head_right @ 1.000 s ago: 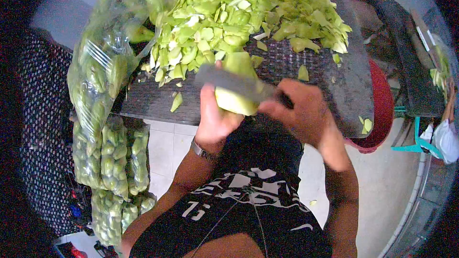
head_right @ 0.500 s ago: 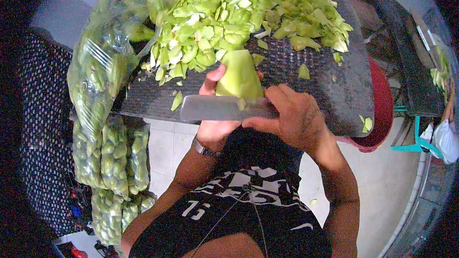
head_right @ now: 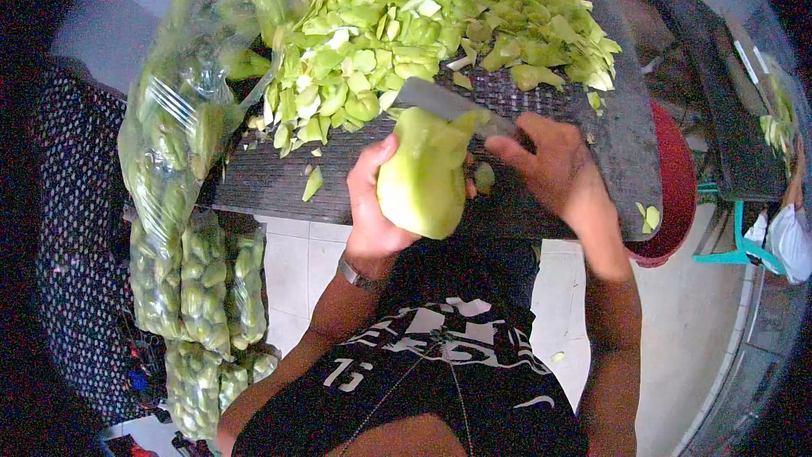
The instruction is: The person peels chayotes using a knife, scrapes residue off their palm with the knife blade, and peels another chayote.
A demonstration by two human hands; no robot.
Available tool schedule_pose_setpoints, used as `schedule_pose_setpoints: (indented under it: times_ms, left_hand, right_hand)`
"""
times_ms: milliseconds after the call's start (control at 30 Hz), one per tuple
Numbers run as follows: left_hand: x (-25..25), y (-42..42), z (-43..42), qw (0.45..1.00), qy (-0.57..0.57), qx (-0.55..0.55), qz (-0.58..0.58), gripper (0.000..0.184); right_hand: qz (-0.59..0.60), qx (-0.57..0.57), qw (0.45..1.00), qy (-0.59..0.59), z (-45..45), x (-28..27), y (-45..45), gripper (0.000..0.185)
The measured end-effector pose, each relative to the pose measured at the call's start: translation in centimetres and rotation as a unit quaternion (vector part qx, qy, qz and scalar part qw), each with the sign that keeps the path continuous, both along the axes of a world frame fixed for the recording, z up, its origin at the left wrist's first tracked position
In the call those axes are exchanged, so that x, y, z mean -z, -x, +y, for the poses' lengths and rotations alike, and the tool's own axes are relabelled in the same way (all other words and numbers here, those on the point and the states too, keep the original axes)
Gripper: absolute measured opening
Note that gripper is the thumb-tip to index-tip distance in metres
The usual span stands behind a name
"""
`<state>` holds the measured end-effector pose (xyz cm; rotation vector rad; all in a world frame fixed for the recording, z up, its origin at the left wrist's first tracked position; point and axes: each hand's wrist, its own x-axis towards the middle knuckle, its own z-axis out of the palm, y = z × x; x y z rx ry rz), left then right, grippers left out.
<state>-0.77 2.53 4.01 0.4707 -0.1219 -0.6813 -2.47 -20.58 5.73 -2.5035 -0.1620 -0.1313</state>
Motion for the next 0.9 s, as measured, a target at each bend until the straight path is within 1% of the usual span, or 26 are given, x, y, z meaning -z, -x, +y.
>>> schedule_pose_setpoints:
  times_ms: [67, 100, 200, 233, 300, 333, 400, 433, 533, 567, 633, 700, 767, 867, 900]
  left_hand:
    - [0.2, -0.1, -0.4, 0.999, -0.016, -0.022, 0.025, 0.056]
    - [0.2, -0.3, -0.7, 0.999, -0.023, -0.033, 0.036, 0.055]
    - [0.2, -1.3, -0.9, 0.992, 0.011, -0.07, 0.107, 0.054]
    - [0.8, -1.8, -0.2, 0.998, 0.003, -0.015, 0.061, 0.054]
    - [0.8, -2.1, -0.2, 0.993, -0.043, -0.053, 0.091, 0.053]
    - [0.8, -2.1, -0.2, 0.989, -0.066, -0.073, 0.108, 0.053]
    - [1.7, -2.5, 0.4, 0.996, -0.037, -0.04, 0.071, 0.054]
    - [2.1, -2.6, 0.6, 0.998, -0.022, -0.022, 0.053, 0.054]
    - [2.6, -2.6, -0.3, 0.996, -0.048, -0.047, 0.053, 0.059]
    - [2.5, -2.7, -0.3, 0.995, -0.062, -0.049, 0.057, 0.06]
    - [1.0, -0.9, -0.9, 0.986, -0.116, -0.116, -0.018, 0.062]
    - [0.6, -0.5, -1.0, 0.981, -0.131, -0.138, -0.044, 0.063]
    - [1.0, -1.1, -0.9, 0.987, -0.111, -0.113, -0.018, 0.064]
    - [1.6, -1.6, -0.8, 0.994, -0.081, -0.073, 0.022, 0.064]
    - [1.6, -1.6, -0.8, 0.993, -0.087, -0.074, 0.03, 0.064]
  right_hand:
    - [0.007, 0.012, 0.997, -0.08, -0.6, -0.2, -0.3, 0.047]
    - [0.015, 0.035, 0.994, -0.106, -0.3, -0.6, -0.2, 0.052]
    - [0.116, 0.085, 0.979, -0.147, -0.6, -1.9, -0.8, 0.055]
    - [0.102, 0.108, 0.983, -0.103, -0.6, -1.7, -0.9, 0.052]
    - [0.071, 0.151, 0.986, -0.014, -0.4, -1.6, -1.3, 0.045]
    - [0.05, 0.12, 0.991, -0.033, 0.2, -1.8, -1.0, 0.043]
    - [0.009, 0.059, 0.996, -0.072, 2.2, -2.6, 0.5, 0.039]
    - [-0.014, -0.024, 0.999, -0.047, 3.0, -3.2, 1.1, 0.04]
    - [-0.063, -0.104, 0.993, -0.006, 4.5, -2.6, 1.8, 0.054]
    - [-0.054, -0.117, 0.991, 0.031, 4.6, -2.8, 1.7, 0.055]
    - [-0.066, -0.11, 0.991, 0.042, 4.8, -2.5, 1.9, 0.055]
    - [-0.068, -0.11, 0.99, 0.059, 4.8, -2.5, 2.0, 0.056]
    - [-0.059, -0.116, 0.988, 0.083, 4.7, -2.6, 2.1, 0.058]
    - [-0.073, -0.114, 0.988, 0.07, 4.6, -2.4, 2.0, 0.058]
    - [-0.085, -0.112, 0.988, 0.065, 4.4, -2.4, 1.9, 0.058]
